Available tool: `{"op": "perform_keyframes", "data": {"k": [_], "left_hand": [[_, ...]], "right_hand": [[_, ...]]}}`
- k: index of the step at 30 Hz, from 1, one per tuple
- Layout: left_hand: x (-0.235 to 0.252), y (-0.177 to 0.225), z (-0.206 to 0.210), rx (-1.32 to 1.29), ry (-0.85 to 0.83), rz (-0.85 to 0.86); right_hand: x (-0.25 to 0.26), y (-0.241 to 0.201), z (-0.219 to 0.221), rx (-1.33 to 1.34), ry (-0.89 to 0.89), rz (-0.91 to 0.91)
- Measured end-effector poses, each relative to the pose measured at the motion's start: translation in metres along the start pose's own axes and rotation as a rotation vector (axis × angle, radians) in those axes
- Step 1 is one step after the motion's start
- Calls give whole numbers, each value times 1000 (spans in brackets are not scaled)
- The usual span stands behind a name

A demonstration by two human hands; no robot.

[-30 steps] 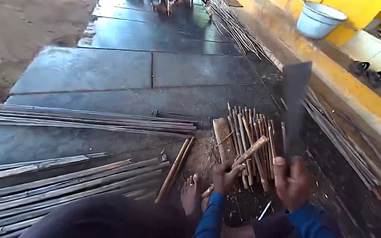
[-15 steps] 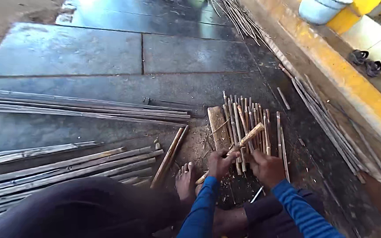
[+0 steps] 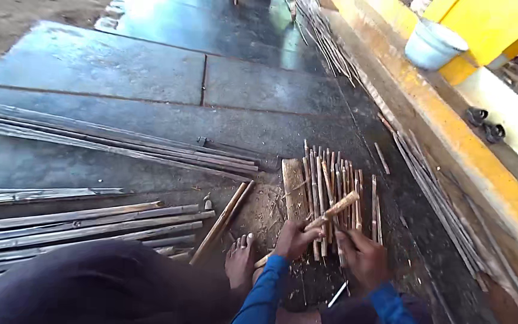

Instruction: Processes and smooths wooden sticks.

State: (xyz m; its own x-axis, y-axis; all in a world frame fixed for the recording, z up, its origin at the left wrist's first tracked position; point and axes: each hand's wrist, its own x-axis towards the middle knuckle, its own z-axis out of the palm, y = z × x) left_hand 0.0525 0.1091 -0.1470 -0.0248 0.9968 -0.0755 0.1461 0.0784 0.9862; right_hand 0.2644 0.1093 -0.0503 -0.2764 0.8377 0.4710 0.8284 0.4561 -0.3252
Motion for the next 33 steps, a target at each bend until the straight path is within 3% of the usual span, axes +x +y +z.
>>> {"op": "perform_keyframes", "data": {"k": [2, 5, 8, 12, 15, 19, 22, 26, 28, 30, 33], "left_hand": [[-2, 1, -3, -12, 49, 13], [-4, -1, 3, -4, 86, 96], [4, 1, 1, 58, 99, 97], [-3, -1, 15, 128, 106, 65], [-1, 2, 12, 122, 176, 48], [-4, -3, 20, 75, 141, 43], [0, -6, 13, 64, 141, 66], [-2, -4, 16, 56, 68, 56], [8, -1, 8, 27, 111, 67], [-3, -4, 12, 41, 123, 63], [1, -4, 14, 96, 96, 71]], "right_hand": [[10, -8, -10, 103, 92, 99], [1, 5, 3, -17, 34, 1], [22, -2, -16, 113, 152, 61], [9, 7, -7, -46, 22, 35], [26, -1, -24, 72, 136, 106], [4, 3, -11, -100, -102, -9], [20, -7, -21, 101, 59, 107], [8, 7, -6, -49, -15, 37], [28, -4, -17, 87, 93, 96], [14, -6, -13, 123, 43, 150], [6, 5, 0, -34, -20, 43]]}}
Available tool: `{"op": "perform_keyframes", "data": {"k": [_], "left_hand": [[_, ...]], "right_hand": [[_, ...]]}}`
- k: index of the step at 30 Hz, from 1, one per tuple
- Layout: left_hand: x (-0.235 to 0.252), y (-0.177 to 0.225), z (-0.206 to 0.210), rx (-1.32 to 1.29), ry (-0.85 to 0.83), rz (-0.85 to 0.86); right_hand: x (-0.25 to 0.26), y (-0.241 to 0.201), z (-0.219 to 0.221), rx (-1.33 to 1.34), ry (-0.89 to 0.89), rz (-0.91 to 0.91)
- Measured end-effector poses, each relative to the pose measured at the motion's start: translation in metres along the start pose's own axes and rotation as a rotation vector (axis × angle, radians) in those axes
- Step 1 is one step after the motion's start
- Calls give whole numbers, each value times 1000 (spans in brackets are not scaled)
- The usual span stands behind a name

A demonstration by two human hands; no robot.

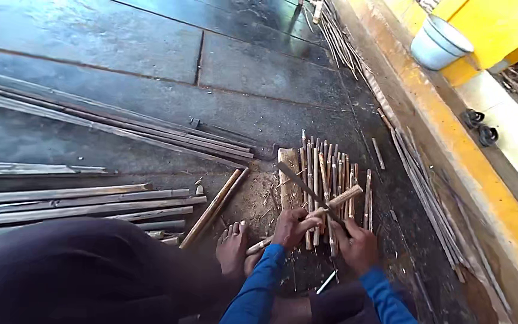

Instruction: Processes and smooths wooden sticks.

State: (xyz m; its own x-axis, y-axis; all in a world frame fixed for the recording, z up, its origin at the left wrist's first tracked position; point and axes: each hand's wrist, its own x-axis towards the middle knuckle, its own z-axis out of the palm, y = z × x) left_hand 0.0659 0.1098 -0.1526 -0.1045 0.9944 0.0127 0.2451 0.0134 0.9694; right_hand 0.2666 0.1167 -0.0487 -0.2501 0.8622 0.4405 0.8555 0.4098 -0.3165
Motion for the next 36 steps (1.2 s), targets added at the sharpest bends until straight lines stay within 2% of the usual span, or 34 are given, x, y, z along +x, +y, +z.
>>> {"op": "perform_keyframes", "data": {"k": [2, 4, 6, 7, 9, 11, 13, 15, 17, 18, 20, 22, 24, 26, 28, 30, 32, 35, 36], "left_hand": [[6, 1, -5, 5, 32, -14], [-5, 0, 1, 28, 53, -31], [-3, 0, 7, 59, 35, -35], [1, 1, 6, 62, 22, -36], [7, 0, 3, 45, 33, -21], [-5, -1, 8, 48, 4, -7], [0, 0, 10, 54, -27, 7], [10, 4, 6, 36, 14, 14], [-3, 3, 7, 47, 47, 20], [-2, 3, 9, 57, 52, 30], [0, 3, 12, 54, 45, 26], [6, 3, 9, 50, 119, 30], [-7, 1, 13, 74, 174, 14], [-8, 0, 17, 63, 237, 17], [3, 1, 14, 56, 318, 49], [-8, 1, 13, 63, 290, 23], [-6, 1, 15, 81, 214, 11], [4, 5, 11, 123, 145, -26], [-2, 6, 9, 137, 103, -54]], "right_hand": [[17, -8, -7, 132, 109, 76], [3, -10, -2, 124, 26, 134], [-6, -1, 6, -8, -42, 64], [0, -2, 1, -17, 4, 60], [15, -7, -9, 128, 144, 109], [0, -2, -4, 87, 86, 124], [-2, 10, -1, -9, 64, 58], [16, 4, -14, 77, 131, 76], [-1, 2, -13, 106, 51, 130], [-6, 6, -4, 41, -10, 95], [-8, 10, -1, -16, -2, 59], [13, 2, -8, 124, 127, 123], [1, -2, -4, 105, 58, 144], [-8, 5, 3, -19, -4, 47], [11, 0, -7, 72, 93, 66], [3, -3, -10, 117, 73, 107], [-4, 3, 3, -7, -18, 37], [15, 1, -9, 117, 110, 92], [10, 0, -11, 139, 97, 131]]}}
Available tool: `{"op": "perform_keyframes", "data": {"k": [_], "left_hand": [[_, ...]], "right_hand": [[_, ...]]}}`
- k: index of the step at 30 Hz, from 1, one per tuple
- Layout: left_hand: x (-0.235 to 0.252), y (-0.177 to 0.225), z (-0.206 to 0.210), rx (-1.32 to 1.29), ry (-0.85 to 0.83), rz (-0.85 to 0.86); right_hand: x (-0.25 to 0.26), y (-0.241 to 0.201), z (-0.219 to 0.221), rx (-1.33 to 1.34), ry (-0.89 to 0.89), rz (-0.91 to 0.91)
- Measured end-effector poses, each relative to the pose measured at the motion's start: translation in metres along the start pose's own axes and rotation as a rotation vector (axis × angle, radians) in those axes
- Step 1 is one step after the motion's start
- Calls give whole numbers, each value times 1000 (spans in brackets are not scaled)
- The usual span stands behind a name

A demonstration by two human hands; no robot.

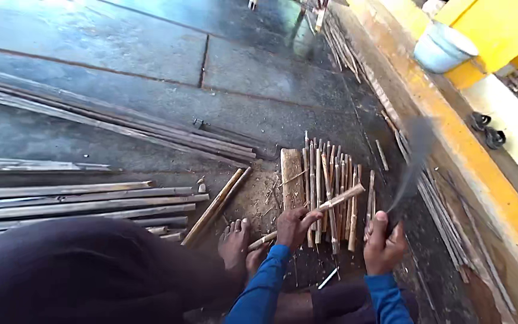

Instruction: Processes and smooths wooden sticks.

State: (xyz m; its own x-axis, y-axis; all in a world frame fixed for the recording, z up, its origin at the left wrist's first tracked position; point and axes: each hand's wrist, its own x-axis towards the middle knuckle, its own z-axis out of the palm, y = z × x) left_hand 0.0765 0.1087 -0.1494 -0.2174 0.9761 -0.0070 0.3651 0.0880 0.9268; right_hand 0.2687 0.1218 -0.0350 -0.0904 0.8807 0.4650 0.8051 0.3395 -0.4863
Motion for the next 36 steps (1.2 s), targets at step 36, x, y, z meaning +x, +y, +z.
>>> {"op": "perform_keyframes", "data": {"k": [36], "left_hand": [[-1, -8, -3, 117, 13, 150]], "right_hand": [[-27, 22, 23, -198, -78, -170]]}}
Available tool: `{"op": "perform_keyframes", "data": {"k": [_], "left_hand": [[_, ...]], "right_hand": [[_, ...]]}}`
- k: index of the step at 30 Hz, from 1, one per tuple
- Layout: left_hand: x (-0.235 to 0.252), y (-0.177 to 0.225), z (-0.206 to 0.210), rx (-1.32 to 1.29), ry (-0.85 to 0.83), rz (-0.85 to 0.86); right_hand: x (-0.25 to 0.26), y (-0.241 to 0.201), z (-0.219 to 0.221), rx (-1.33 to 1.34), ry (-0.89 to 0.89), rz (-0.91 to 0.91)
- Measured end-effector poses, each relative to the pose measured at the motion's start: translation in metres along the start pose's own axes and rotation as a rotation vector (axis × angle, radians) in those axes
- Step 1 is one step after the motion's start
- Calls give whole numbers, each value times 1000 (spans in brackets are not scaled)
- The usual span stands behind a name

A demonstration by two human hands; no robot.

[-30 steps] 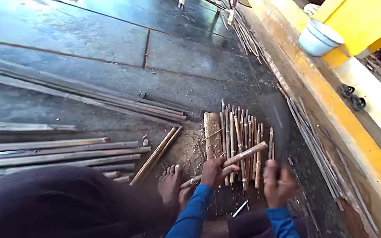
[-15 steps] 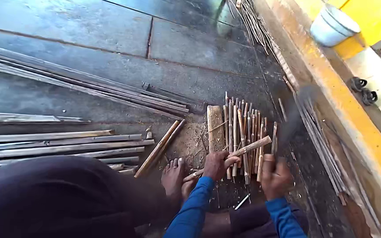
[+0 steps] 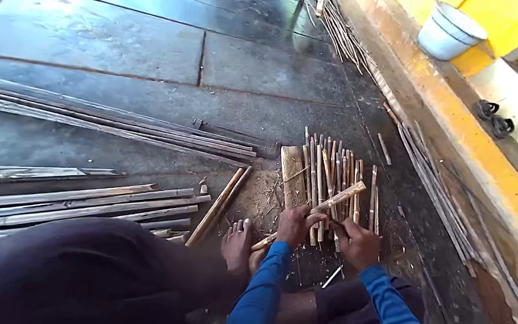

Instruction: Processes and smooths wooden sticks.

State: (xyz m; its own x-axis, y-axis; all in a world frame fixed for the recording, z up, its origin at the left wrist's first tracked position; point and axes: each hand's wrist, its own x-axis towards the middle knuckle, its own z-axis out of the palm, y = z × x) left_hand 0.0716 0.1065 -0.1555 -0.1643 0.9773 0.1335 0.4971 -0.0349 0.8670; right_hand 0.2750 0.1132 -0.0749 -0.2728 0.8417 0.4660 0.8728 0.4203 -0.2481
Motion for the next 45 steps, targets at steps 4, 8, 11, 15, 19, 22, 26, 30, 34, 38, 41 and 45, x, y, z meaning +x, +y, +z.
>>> {"op": "perform_keyframes", "data": {"k": [4, 8, 11, 15, 19, 22, 26, 30, 34, 38, 41, 45], "left_hand": [[1, -1, -5, -20, 19, -16], [1, 17, -14, -85, 114, 92], [11, 57, -56, -101, 232, 274], [24, 100, -99, -59, 207, 453], [-8, 118, -129, 74, 231, 486], [-41, 113, -150, 192, 280, 508], [-58, 111, -165, 299, 387, 555], [-56, 130, -180, 434, 463, 621], [-61, 129, -188, 497, 545, 685], [-57, 126, -187, 503, 567, 698], [-64, 125, -191, 500, 560, 680], [-58, 120, -192, 496, 570, 691]], "right_hand": [[6, -17, -7, 239, 131, 167], [-24, -25, 10, 262, 52, 172], [-41, -62, 9, 840, 361, 508], [-64, -81, 39, 1086, 324, 714], [-60, -82, 31, 1165, 75, 703], [-61, -96, 23, 1195, -44, 650], [-65, -127, 6, 1139, -62, 512], [-65, -155, -24, 1127, -127, 445], [-74, -187, -13, 907, -369, 461], [-73, -182, 5, 837, -454, 428], [-79, -179, 15, 732, -664, 475], [-72, -171, 10, 786, -574, 364]]}}
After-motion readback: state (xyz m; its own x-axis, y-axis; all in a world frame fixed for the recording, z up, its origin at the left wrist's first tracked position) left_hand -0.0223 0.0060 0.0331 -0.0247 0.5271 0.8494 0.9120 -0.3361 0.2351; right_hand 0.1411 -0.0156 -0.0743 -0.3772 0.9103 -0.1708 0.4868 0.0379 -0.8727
